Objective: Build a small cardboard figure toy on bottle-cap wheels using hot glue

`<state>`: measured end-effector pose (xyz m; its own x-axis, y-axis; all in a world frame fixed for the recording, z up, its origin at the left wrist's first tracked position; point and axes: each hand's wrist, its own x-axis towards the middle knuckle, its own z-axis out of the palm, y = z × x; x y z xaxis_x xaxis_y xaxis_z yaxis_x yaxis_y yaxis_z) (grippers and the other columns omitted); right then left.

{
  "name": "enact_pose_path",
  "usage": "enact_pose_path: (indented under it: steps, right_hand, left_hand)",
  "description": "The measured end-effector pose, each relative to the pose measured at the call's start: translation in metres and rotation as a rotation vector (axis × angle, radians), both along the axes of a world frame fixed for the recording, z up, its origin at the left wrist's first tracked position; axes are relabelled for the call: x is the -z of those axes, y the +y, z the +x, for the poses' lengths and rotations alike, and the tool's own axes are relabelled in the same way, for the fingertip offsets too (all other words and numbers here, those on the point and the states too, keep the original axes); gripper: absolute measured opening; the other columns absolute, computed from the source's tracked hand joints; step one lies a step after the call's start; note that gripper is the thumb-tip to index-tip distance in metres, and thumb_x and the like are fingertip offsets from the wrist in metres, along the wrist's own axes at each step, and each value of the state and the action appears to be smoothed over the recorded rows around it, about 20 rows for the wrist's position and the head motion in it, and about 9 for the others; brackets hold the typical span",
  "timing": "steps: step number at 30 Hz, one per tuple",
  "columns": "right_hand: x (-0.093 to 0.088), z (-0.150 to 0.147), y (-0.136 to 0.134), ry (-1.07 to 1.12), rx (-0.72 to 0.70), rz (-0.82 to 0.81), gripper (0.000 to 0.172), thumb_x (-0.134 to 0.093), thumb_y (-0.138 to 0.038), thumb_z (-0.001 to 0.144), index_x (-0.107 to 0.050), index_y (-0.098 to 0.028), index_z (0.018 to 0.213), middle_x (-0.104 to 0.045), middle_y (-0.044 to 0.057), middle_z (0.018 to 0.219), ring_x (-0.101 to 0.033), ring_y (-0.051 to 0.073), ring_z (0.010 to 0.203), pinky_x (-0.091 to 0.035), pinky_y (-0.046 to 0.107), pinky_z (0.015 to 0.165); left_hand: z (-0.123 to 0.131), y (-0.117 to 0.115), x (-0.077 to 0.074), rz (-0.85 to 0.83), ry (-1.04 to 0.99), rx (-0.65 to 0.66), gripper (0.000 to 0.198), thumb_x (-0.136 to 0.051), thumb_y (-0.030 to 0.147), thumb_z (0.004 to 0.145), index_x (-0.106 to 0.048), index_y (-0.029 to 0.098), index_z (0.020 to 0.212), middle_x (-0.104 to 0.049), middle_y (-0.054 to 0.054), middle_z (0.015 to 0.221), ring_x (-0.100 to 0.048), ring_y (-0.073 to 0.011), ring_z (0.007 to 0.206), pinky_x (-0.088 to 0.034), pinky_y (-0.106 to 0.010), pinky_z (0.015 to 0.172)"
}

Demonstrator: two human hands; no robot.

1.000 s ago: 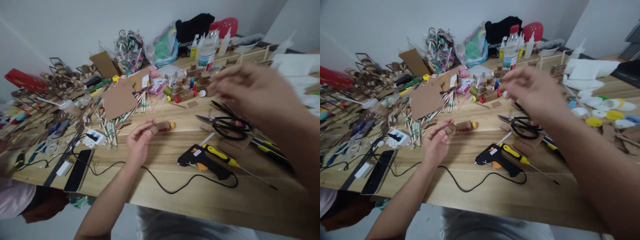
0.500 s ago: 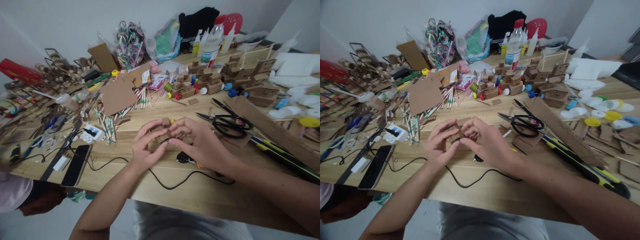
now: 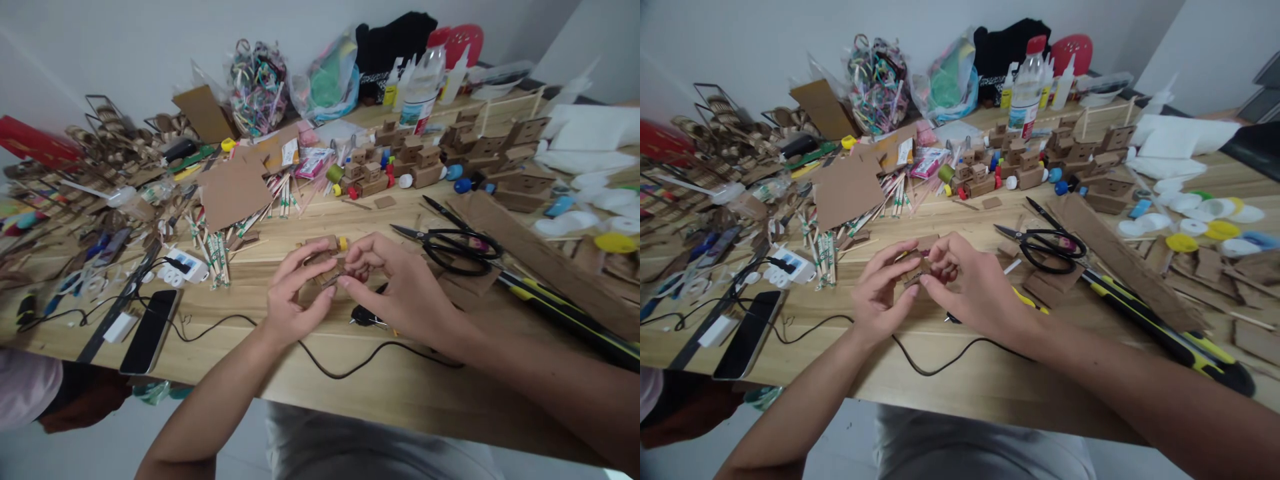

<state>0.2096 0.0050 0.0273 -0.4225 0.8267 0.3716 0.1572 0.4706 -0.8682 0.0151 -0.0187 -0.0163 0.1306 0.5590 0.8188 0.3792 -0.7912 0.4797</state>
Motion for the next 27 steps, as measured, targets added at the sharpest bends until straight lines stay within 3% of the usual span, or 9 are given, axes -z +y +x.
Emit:
enact_pose_path:
  steps: [12, 27]
  right_hand:
    - [-0.0004, -0.0027, -0.0038, -0.009, 0.048, 0.026, 0.015, -0.064, -0.029, 0.086, -0.050, -0.027, 0.090, -0.066, -0.002, 0.080, -0.064, 0.013, 0.065, -0.055, 0.027, 0.068]
    - [0.0007, -0.0050, -0.0008, 0.093, 0.019, -0.073, 0.015, -0.067, -0.028, 0.085, -0.053, -0.026, 0.087, -0.067, -0.003, 0.077, -0.067, 0.015, 0.068, -0.057, 0.029, 0.070]
  left_hand:
    - [0.0068, -0.0043, 0.0036, -0.035, -0.081, -0.072, 0.027, -0.071, 0.023, 0.098, -0.078, 0.026, 0.124, -0.078, -0.011, 0.129, -0.077, -0.0226, 0.119, -0.064, -0.041, 0.105]
    - [0.0096, -0.0027, 0.0035, -0.034, -0.168, -0.078, 0.023, -0.072, 0.028, 0.099, -0.080, 0.028, 0.121, -0.079, -0.009, 0.126, -0.078, -0.0213, 0.118, -0.064, -0.039, 0.105]
